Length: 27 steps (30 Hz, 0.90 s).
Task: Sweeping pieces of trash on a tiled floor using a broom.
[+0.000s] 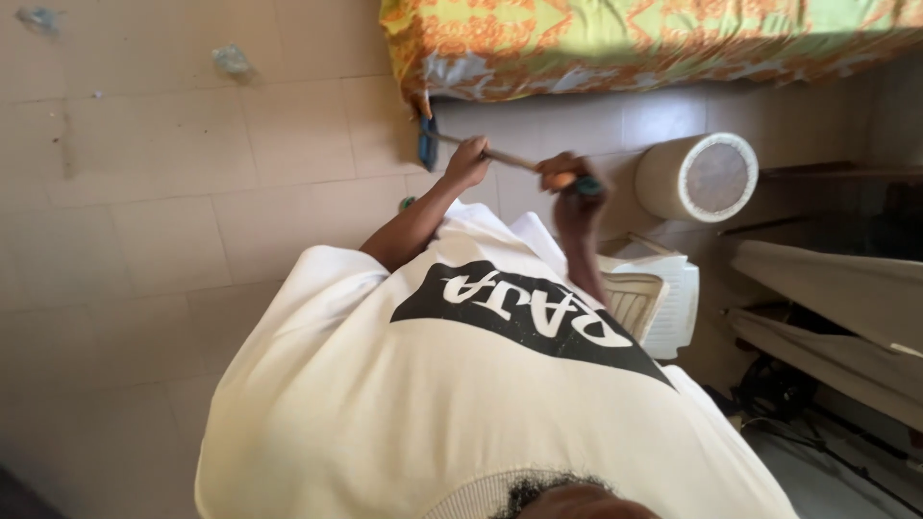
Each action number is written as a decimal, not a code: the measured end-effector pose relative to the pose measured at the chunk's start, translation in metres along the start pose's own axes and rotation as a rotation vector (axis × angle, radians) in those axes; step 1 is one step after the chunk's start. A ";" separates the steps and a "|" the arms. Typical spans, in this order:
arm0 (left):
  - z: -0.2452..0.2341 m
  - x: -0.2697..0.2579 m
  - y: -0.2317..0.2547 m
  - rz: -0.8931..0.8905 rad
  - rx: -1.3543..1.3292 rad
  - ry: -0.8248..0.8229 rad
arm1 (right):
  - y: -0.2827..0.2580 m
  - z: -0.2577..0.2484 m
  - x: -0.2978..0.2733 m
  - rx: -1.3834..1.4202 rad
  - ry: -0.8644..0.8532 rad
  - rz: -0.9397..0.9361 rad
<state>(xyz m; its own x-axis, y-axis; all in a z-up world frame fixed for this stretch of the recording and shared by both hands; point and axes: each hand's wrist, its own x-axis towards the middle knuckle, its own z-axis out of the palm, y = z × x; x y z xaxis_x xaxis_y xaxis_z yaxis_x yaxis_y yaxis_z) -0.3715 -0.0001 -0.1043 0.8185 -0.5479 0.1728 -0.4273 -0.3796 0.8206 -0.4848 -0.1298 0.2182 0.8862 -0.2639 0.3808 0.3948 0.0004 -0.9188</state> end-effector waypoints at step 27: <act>-0.127 -0.018 -0.018 0.019 0.071 0.012 | -0.069 0.097 0.068 0.147 -0.373 0.073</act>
<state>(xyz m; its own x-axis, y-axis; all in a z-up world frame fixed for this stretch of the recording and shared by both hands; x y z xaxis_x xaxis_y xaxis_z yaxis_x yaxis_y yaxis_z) -0.3296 0.1108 -0.0528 0.8145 -0.5467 0.1943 -0.4681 -0.4213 0.7768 -0.4282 -0.0540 0.3177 0.9296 0.1101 0.3519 0.3342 0.1512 -0.9303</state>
